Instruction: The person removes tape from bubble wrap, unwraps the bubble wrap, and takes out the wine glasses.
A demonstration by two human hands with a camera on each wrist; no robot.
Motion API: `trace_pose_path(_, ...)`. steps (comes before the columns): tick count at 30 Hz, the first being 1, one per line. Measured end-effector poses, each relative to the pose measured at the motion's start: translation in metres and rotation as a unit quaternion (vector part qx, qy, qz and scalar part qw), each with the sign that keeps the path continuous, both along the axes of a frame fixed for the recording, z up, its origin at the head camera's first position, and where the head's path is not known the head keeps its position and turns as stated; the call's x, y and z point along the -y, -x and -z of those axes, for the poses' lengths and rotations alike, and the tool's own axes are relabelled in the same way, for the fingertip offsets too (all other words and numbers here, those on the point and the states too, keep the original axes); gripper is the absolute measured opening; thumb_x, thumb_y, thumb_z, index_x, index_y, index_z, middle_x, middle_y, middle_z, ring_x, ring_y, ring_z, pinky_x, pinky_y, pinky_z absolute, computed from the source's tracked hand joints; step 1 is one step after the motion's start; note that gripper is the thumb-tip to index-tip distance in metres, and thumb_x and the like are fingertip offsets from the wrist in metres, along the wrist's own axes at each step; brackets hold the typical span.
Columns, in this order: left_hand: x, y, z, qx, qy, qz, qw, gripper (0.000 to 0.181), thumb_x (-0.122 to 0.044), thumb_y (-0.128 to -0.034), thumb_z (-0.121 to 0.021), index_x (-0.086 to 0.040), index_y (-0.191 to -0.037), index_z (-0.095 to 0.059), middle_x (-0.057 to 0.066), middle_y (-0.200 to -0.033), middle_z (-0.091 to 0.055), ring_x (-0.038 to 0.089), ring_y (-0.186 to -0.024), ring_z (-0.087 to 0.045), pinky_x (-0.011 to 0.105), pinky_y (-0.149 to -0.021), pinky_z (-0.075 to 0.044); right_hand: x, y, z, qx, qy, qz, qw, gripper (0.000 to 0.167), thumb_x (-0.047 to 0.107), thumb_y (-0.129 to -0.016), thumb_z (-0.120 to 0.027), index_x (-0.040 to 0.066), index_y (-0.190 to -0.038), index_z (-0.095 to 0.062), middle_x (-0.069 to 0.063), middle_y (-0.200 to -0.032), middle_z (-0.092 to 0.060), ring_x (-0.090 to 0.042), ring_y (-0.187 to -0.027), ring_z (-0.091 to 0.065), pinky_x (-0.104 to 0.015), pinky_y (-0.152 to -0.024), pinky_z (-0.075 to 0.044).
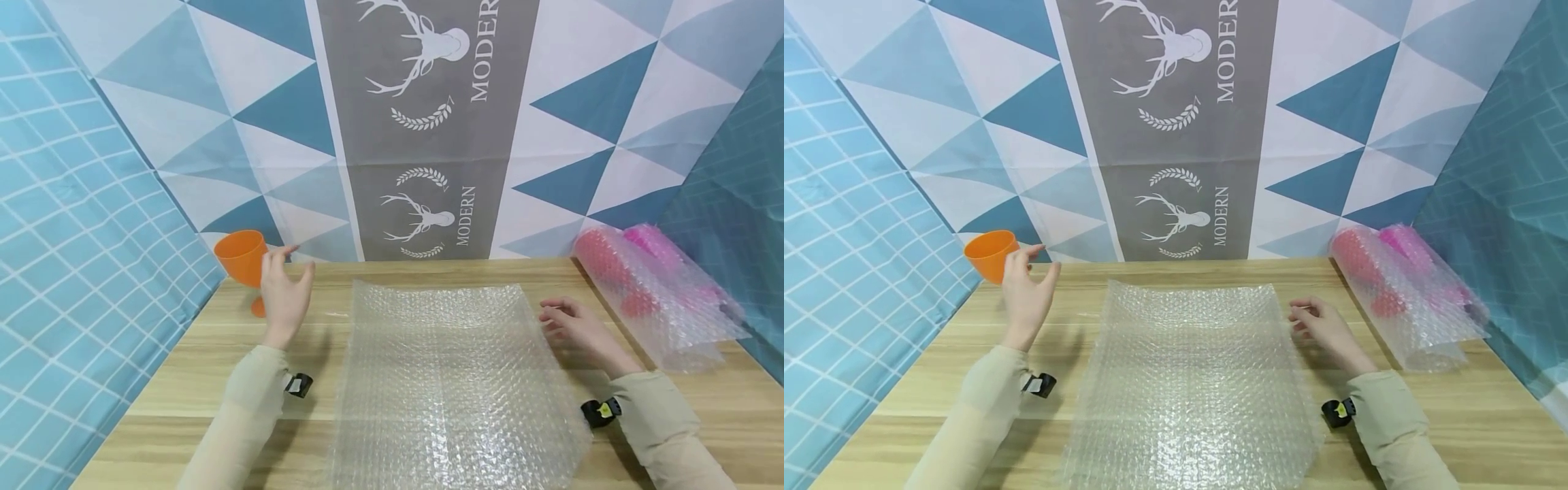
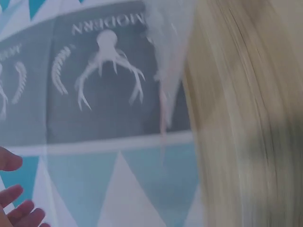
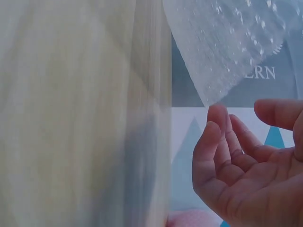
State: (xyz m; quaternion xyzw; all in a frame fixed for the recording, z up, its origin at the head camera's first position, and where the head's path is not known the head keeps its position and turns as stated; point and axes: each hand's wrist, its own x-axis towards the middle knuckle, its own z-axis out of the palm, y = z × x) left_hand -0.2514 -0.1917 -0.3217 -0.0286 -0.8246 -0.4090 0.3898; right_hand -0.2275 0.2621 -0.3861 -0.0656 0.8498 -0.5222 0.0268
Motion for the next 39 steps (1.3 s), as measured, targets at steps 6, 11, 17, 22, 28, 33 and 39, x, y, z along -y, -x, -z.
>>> trace_pose_path(6, -0.019, -0.009, 0.001, 0.052, -0.014, 0.063, 0.9966, 0.03, -0.015, -0.0828, -0.063, -0.003, -0.11, -0.059, 0.013, -0.107, -0.057, 0.026, -0.094, -0.056, 0.038, -0.083, -0.047, -0.01, 0.0, -0.006, -0.033, -0.051, 0.009, 0.9981, 0.041, 0.018, -0.097, -0.038, -0.014, -0.122, -0.04, -0.027, -0.102, -0.057, -0.005, -0.077, -0.058, -0.027, -0.067, -0.052)
trace_pose_path(11, -0.032, -0.015, 0.0, 0.13, -0.031, 0.11, 0.985, 0.025, -0.019, -0.0842, -0.062, -0.006, -0.106, -0.061, 0.009, -0.106, -0.06, 0.022, -0.09, -0.059, 0.035, -0.08, -0.049, -0.021, -0.001, -0.015, -0.057, -0.096, 0.033, 0.9932, 0.04, 0.019, -0.097, -0.039, -0.012, -0.122, -0.043, -0.027, -0.103, -0.058, 0.002, -0.075, -0.054, -0.023, -0.065, -0.05)
trace_pose_path(17, -0.043, -0.02, -0.001, 0.213, -0.074, 0.172, 0.9591, 0.022, -0.016, -0.0855, -0.061, -0.006, -0.106, -0.062, 0.01, -0.104, -0.062, 0.02, -0.091, -0.058, 0.029, -0.078, -0.047, -0.039, -0.004, -0.026, -0.114, -0.157, 0.076, 0.9781, 0.037, 0.019, -0.095, -0.043, -0.01, -0.117, -0.049, -0.027, -0.101, -0.058, 0.003, -0.075, -0.05, -0.017, -0.061, -0.045)
trace_pose_path(22, -0.048, -0.021, 0.002, 0.27, -0.09, 0.221, 0.9326, 0.024, -0.016, -0.0863, -0.059, -0.003, -0.107, -0.061, 0.01, -0.104, -0.061, 0.017, -0.088, -0.055, 0.027, -0.077, -0.044, -0.056, -0.006, -0.034, -0.146, -0.203, 0.107, 0.9622, 0.038, 0.022, -0.094, -0.046, -0.01, -0.114, -0.05, -0.031, -0.106, -0.055, -0.034, -0.091, -0.055, -0.026, -0.067, -0.044)
trace_pose_path(28, -0.048, -0.021, -0.005, 0.318, -0.086, 0.26, 0.9077, 0.029, -0.017, -0.0871, -0.057, -0.002, -0.111, -0.06, 0.012, -0.109, -0.061, 0.019, -0.09, -0.057, 0.033, -0.085, -0.047, -0.075, -0.007, -0.044, -0.154, -0.203, 0.121, 0.9593, 0.04, 0.017, -0.094, -0.043, -0.015, -0.117, -0.044, -0.036, -0.108, -0.05, -0.046, -0.096, -0.048, -0.014, -0.06, -0.036)
trace_pose_path(33, -0.047, -0.02, -0.024, 0.324, -0.097, 0.283, 0.8976, 0.031, -0.016, -0.0874, -0.055, -0.001, -0.114, -0.057, 0.014, -0.114, -0.059, 0.024, -0.099, -0.056, 0.039, -0.091, -0.045, -0.089, -0.008, -0.05, -0.141, -0.216, 0.127, 0.9578, 0.045, 0.018, -0.094, -0.041, -0.018, -0.122, -0.038, -0.04, -0.115, -0.043, -0.053, -0.101, -0.042, -0.048, -0.074, -0.044)
trace_pose_path(39, -0.054, -0.019, -0.036, 0.322, -0.104, 0.291, 0.895, 0.033, -0.019, -0.0885, -0.055, -0.002, -0.117, -0.055, 0.014, -0.116, -0.057, 0.028, -0.106, -0.054, 0.037, -0.092, -0.043, -0.105, -0.01, -0.054, -0.09, -0.264, 0.147, 0.949, 0.058, 0.026, -0.093, -0.042, -0.018, -0.128, -0.03, -0.043, -0.119, -0.037, -0.056, -0.101, -0.039, -0.063, -0.072, -0.04)
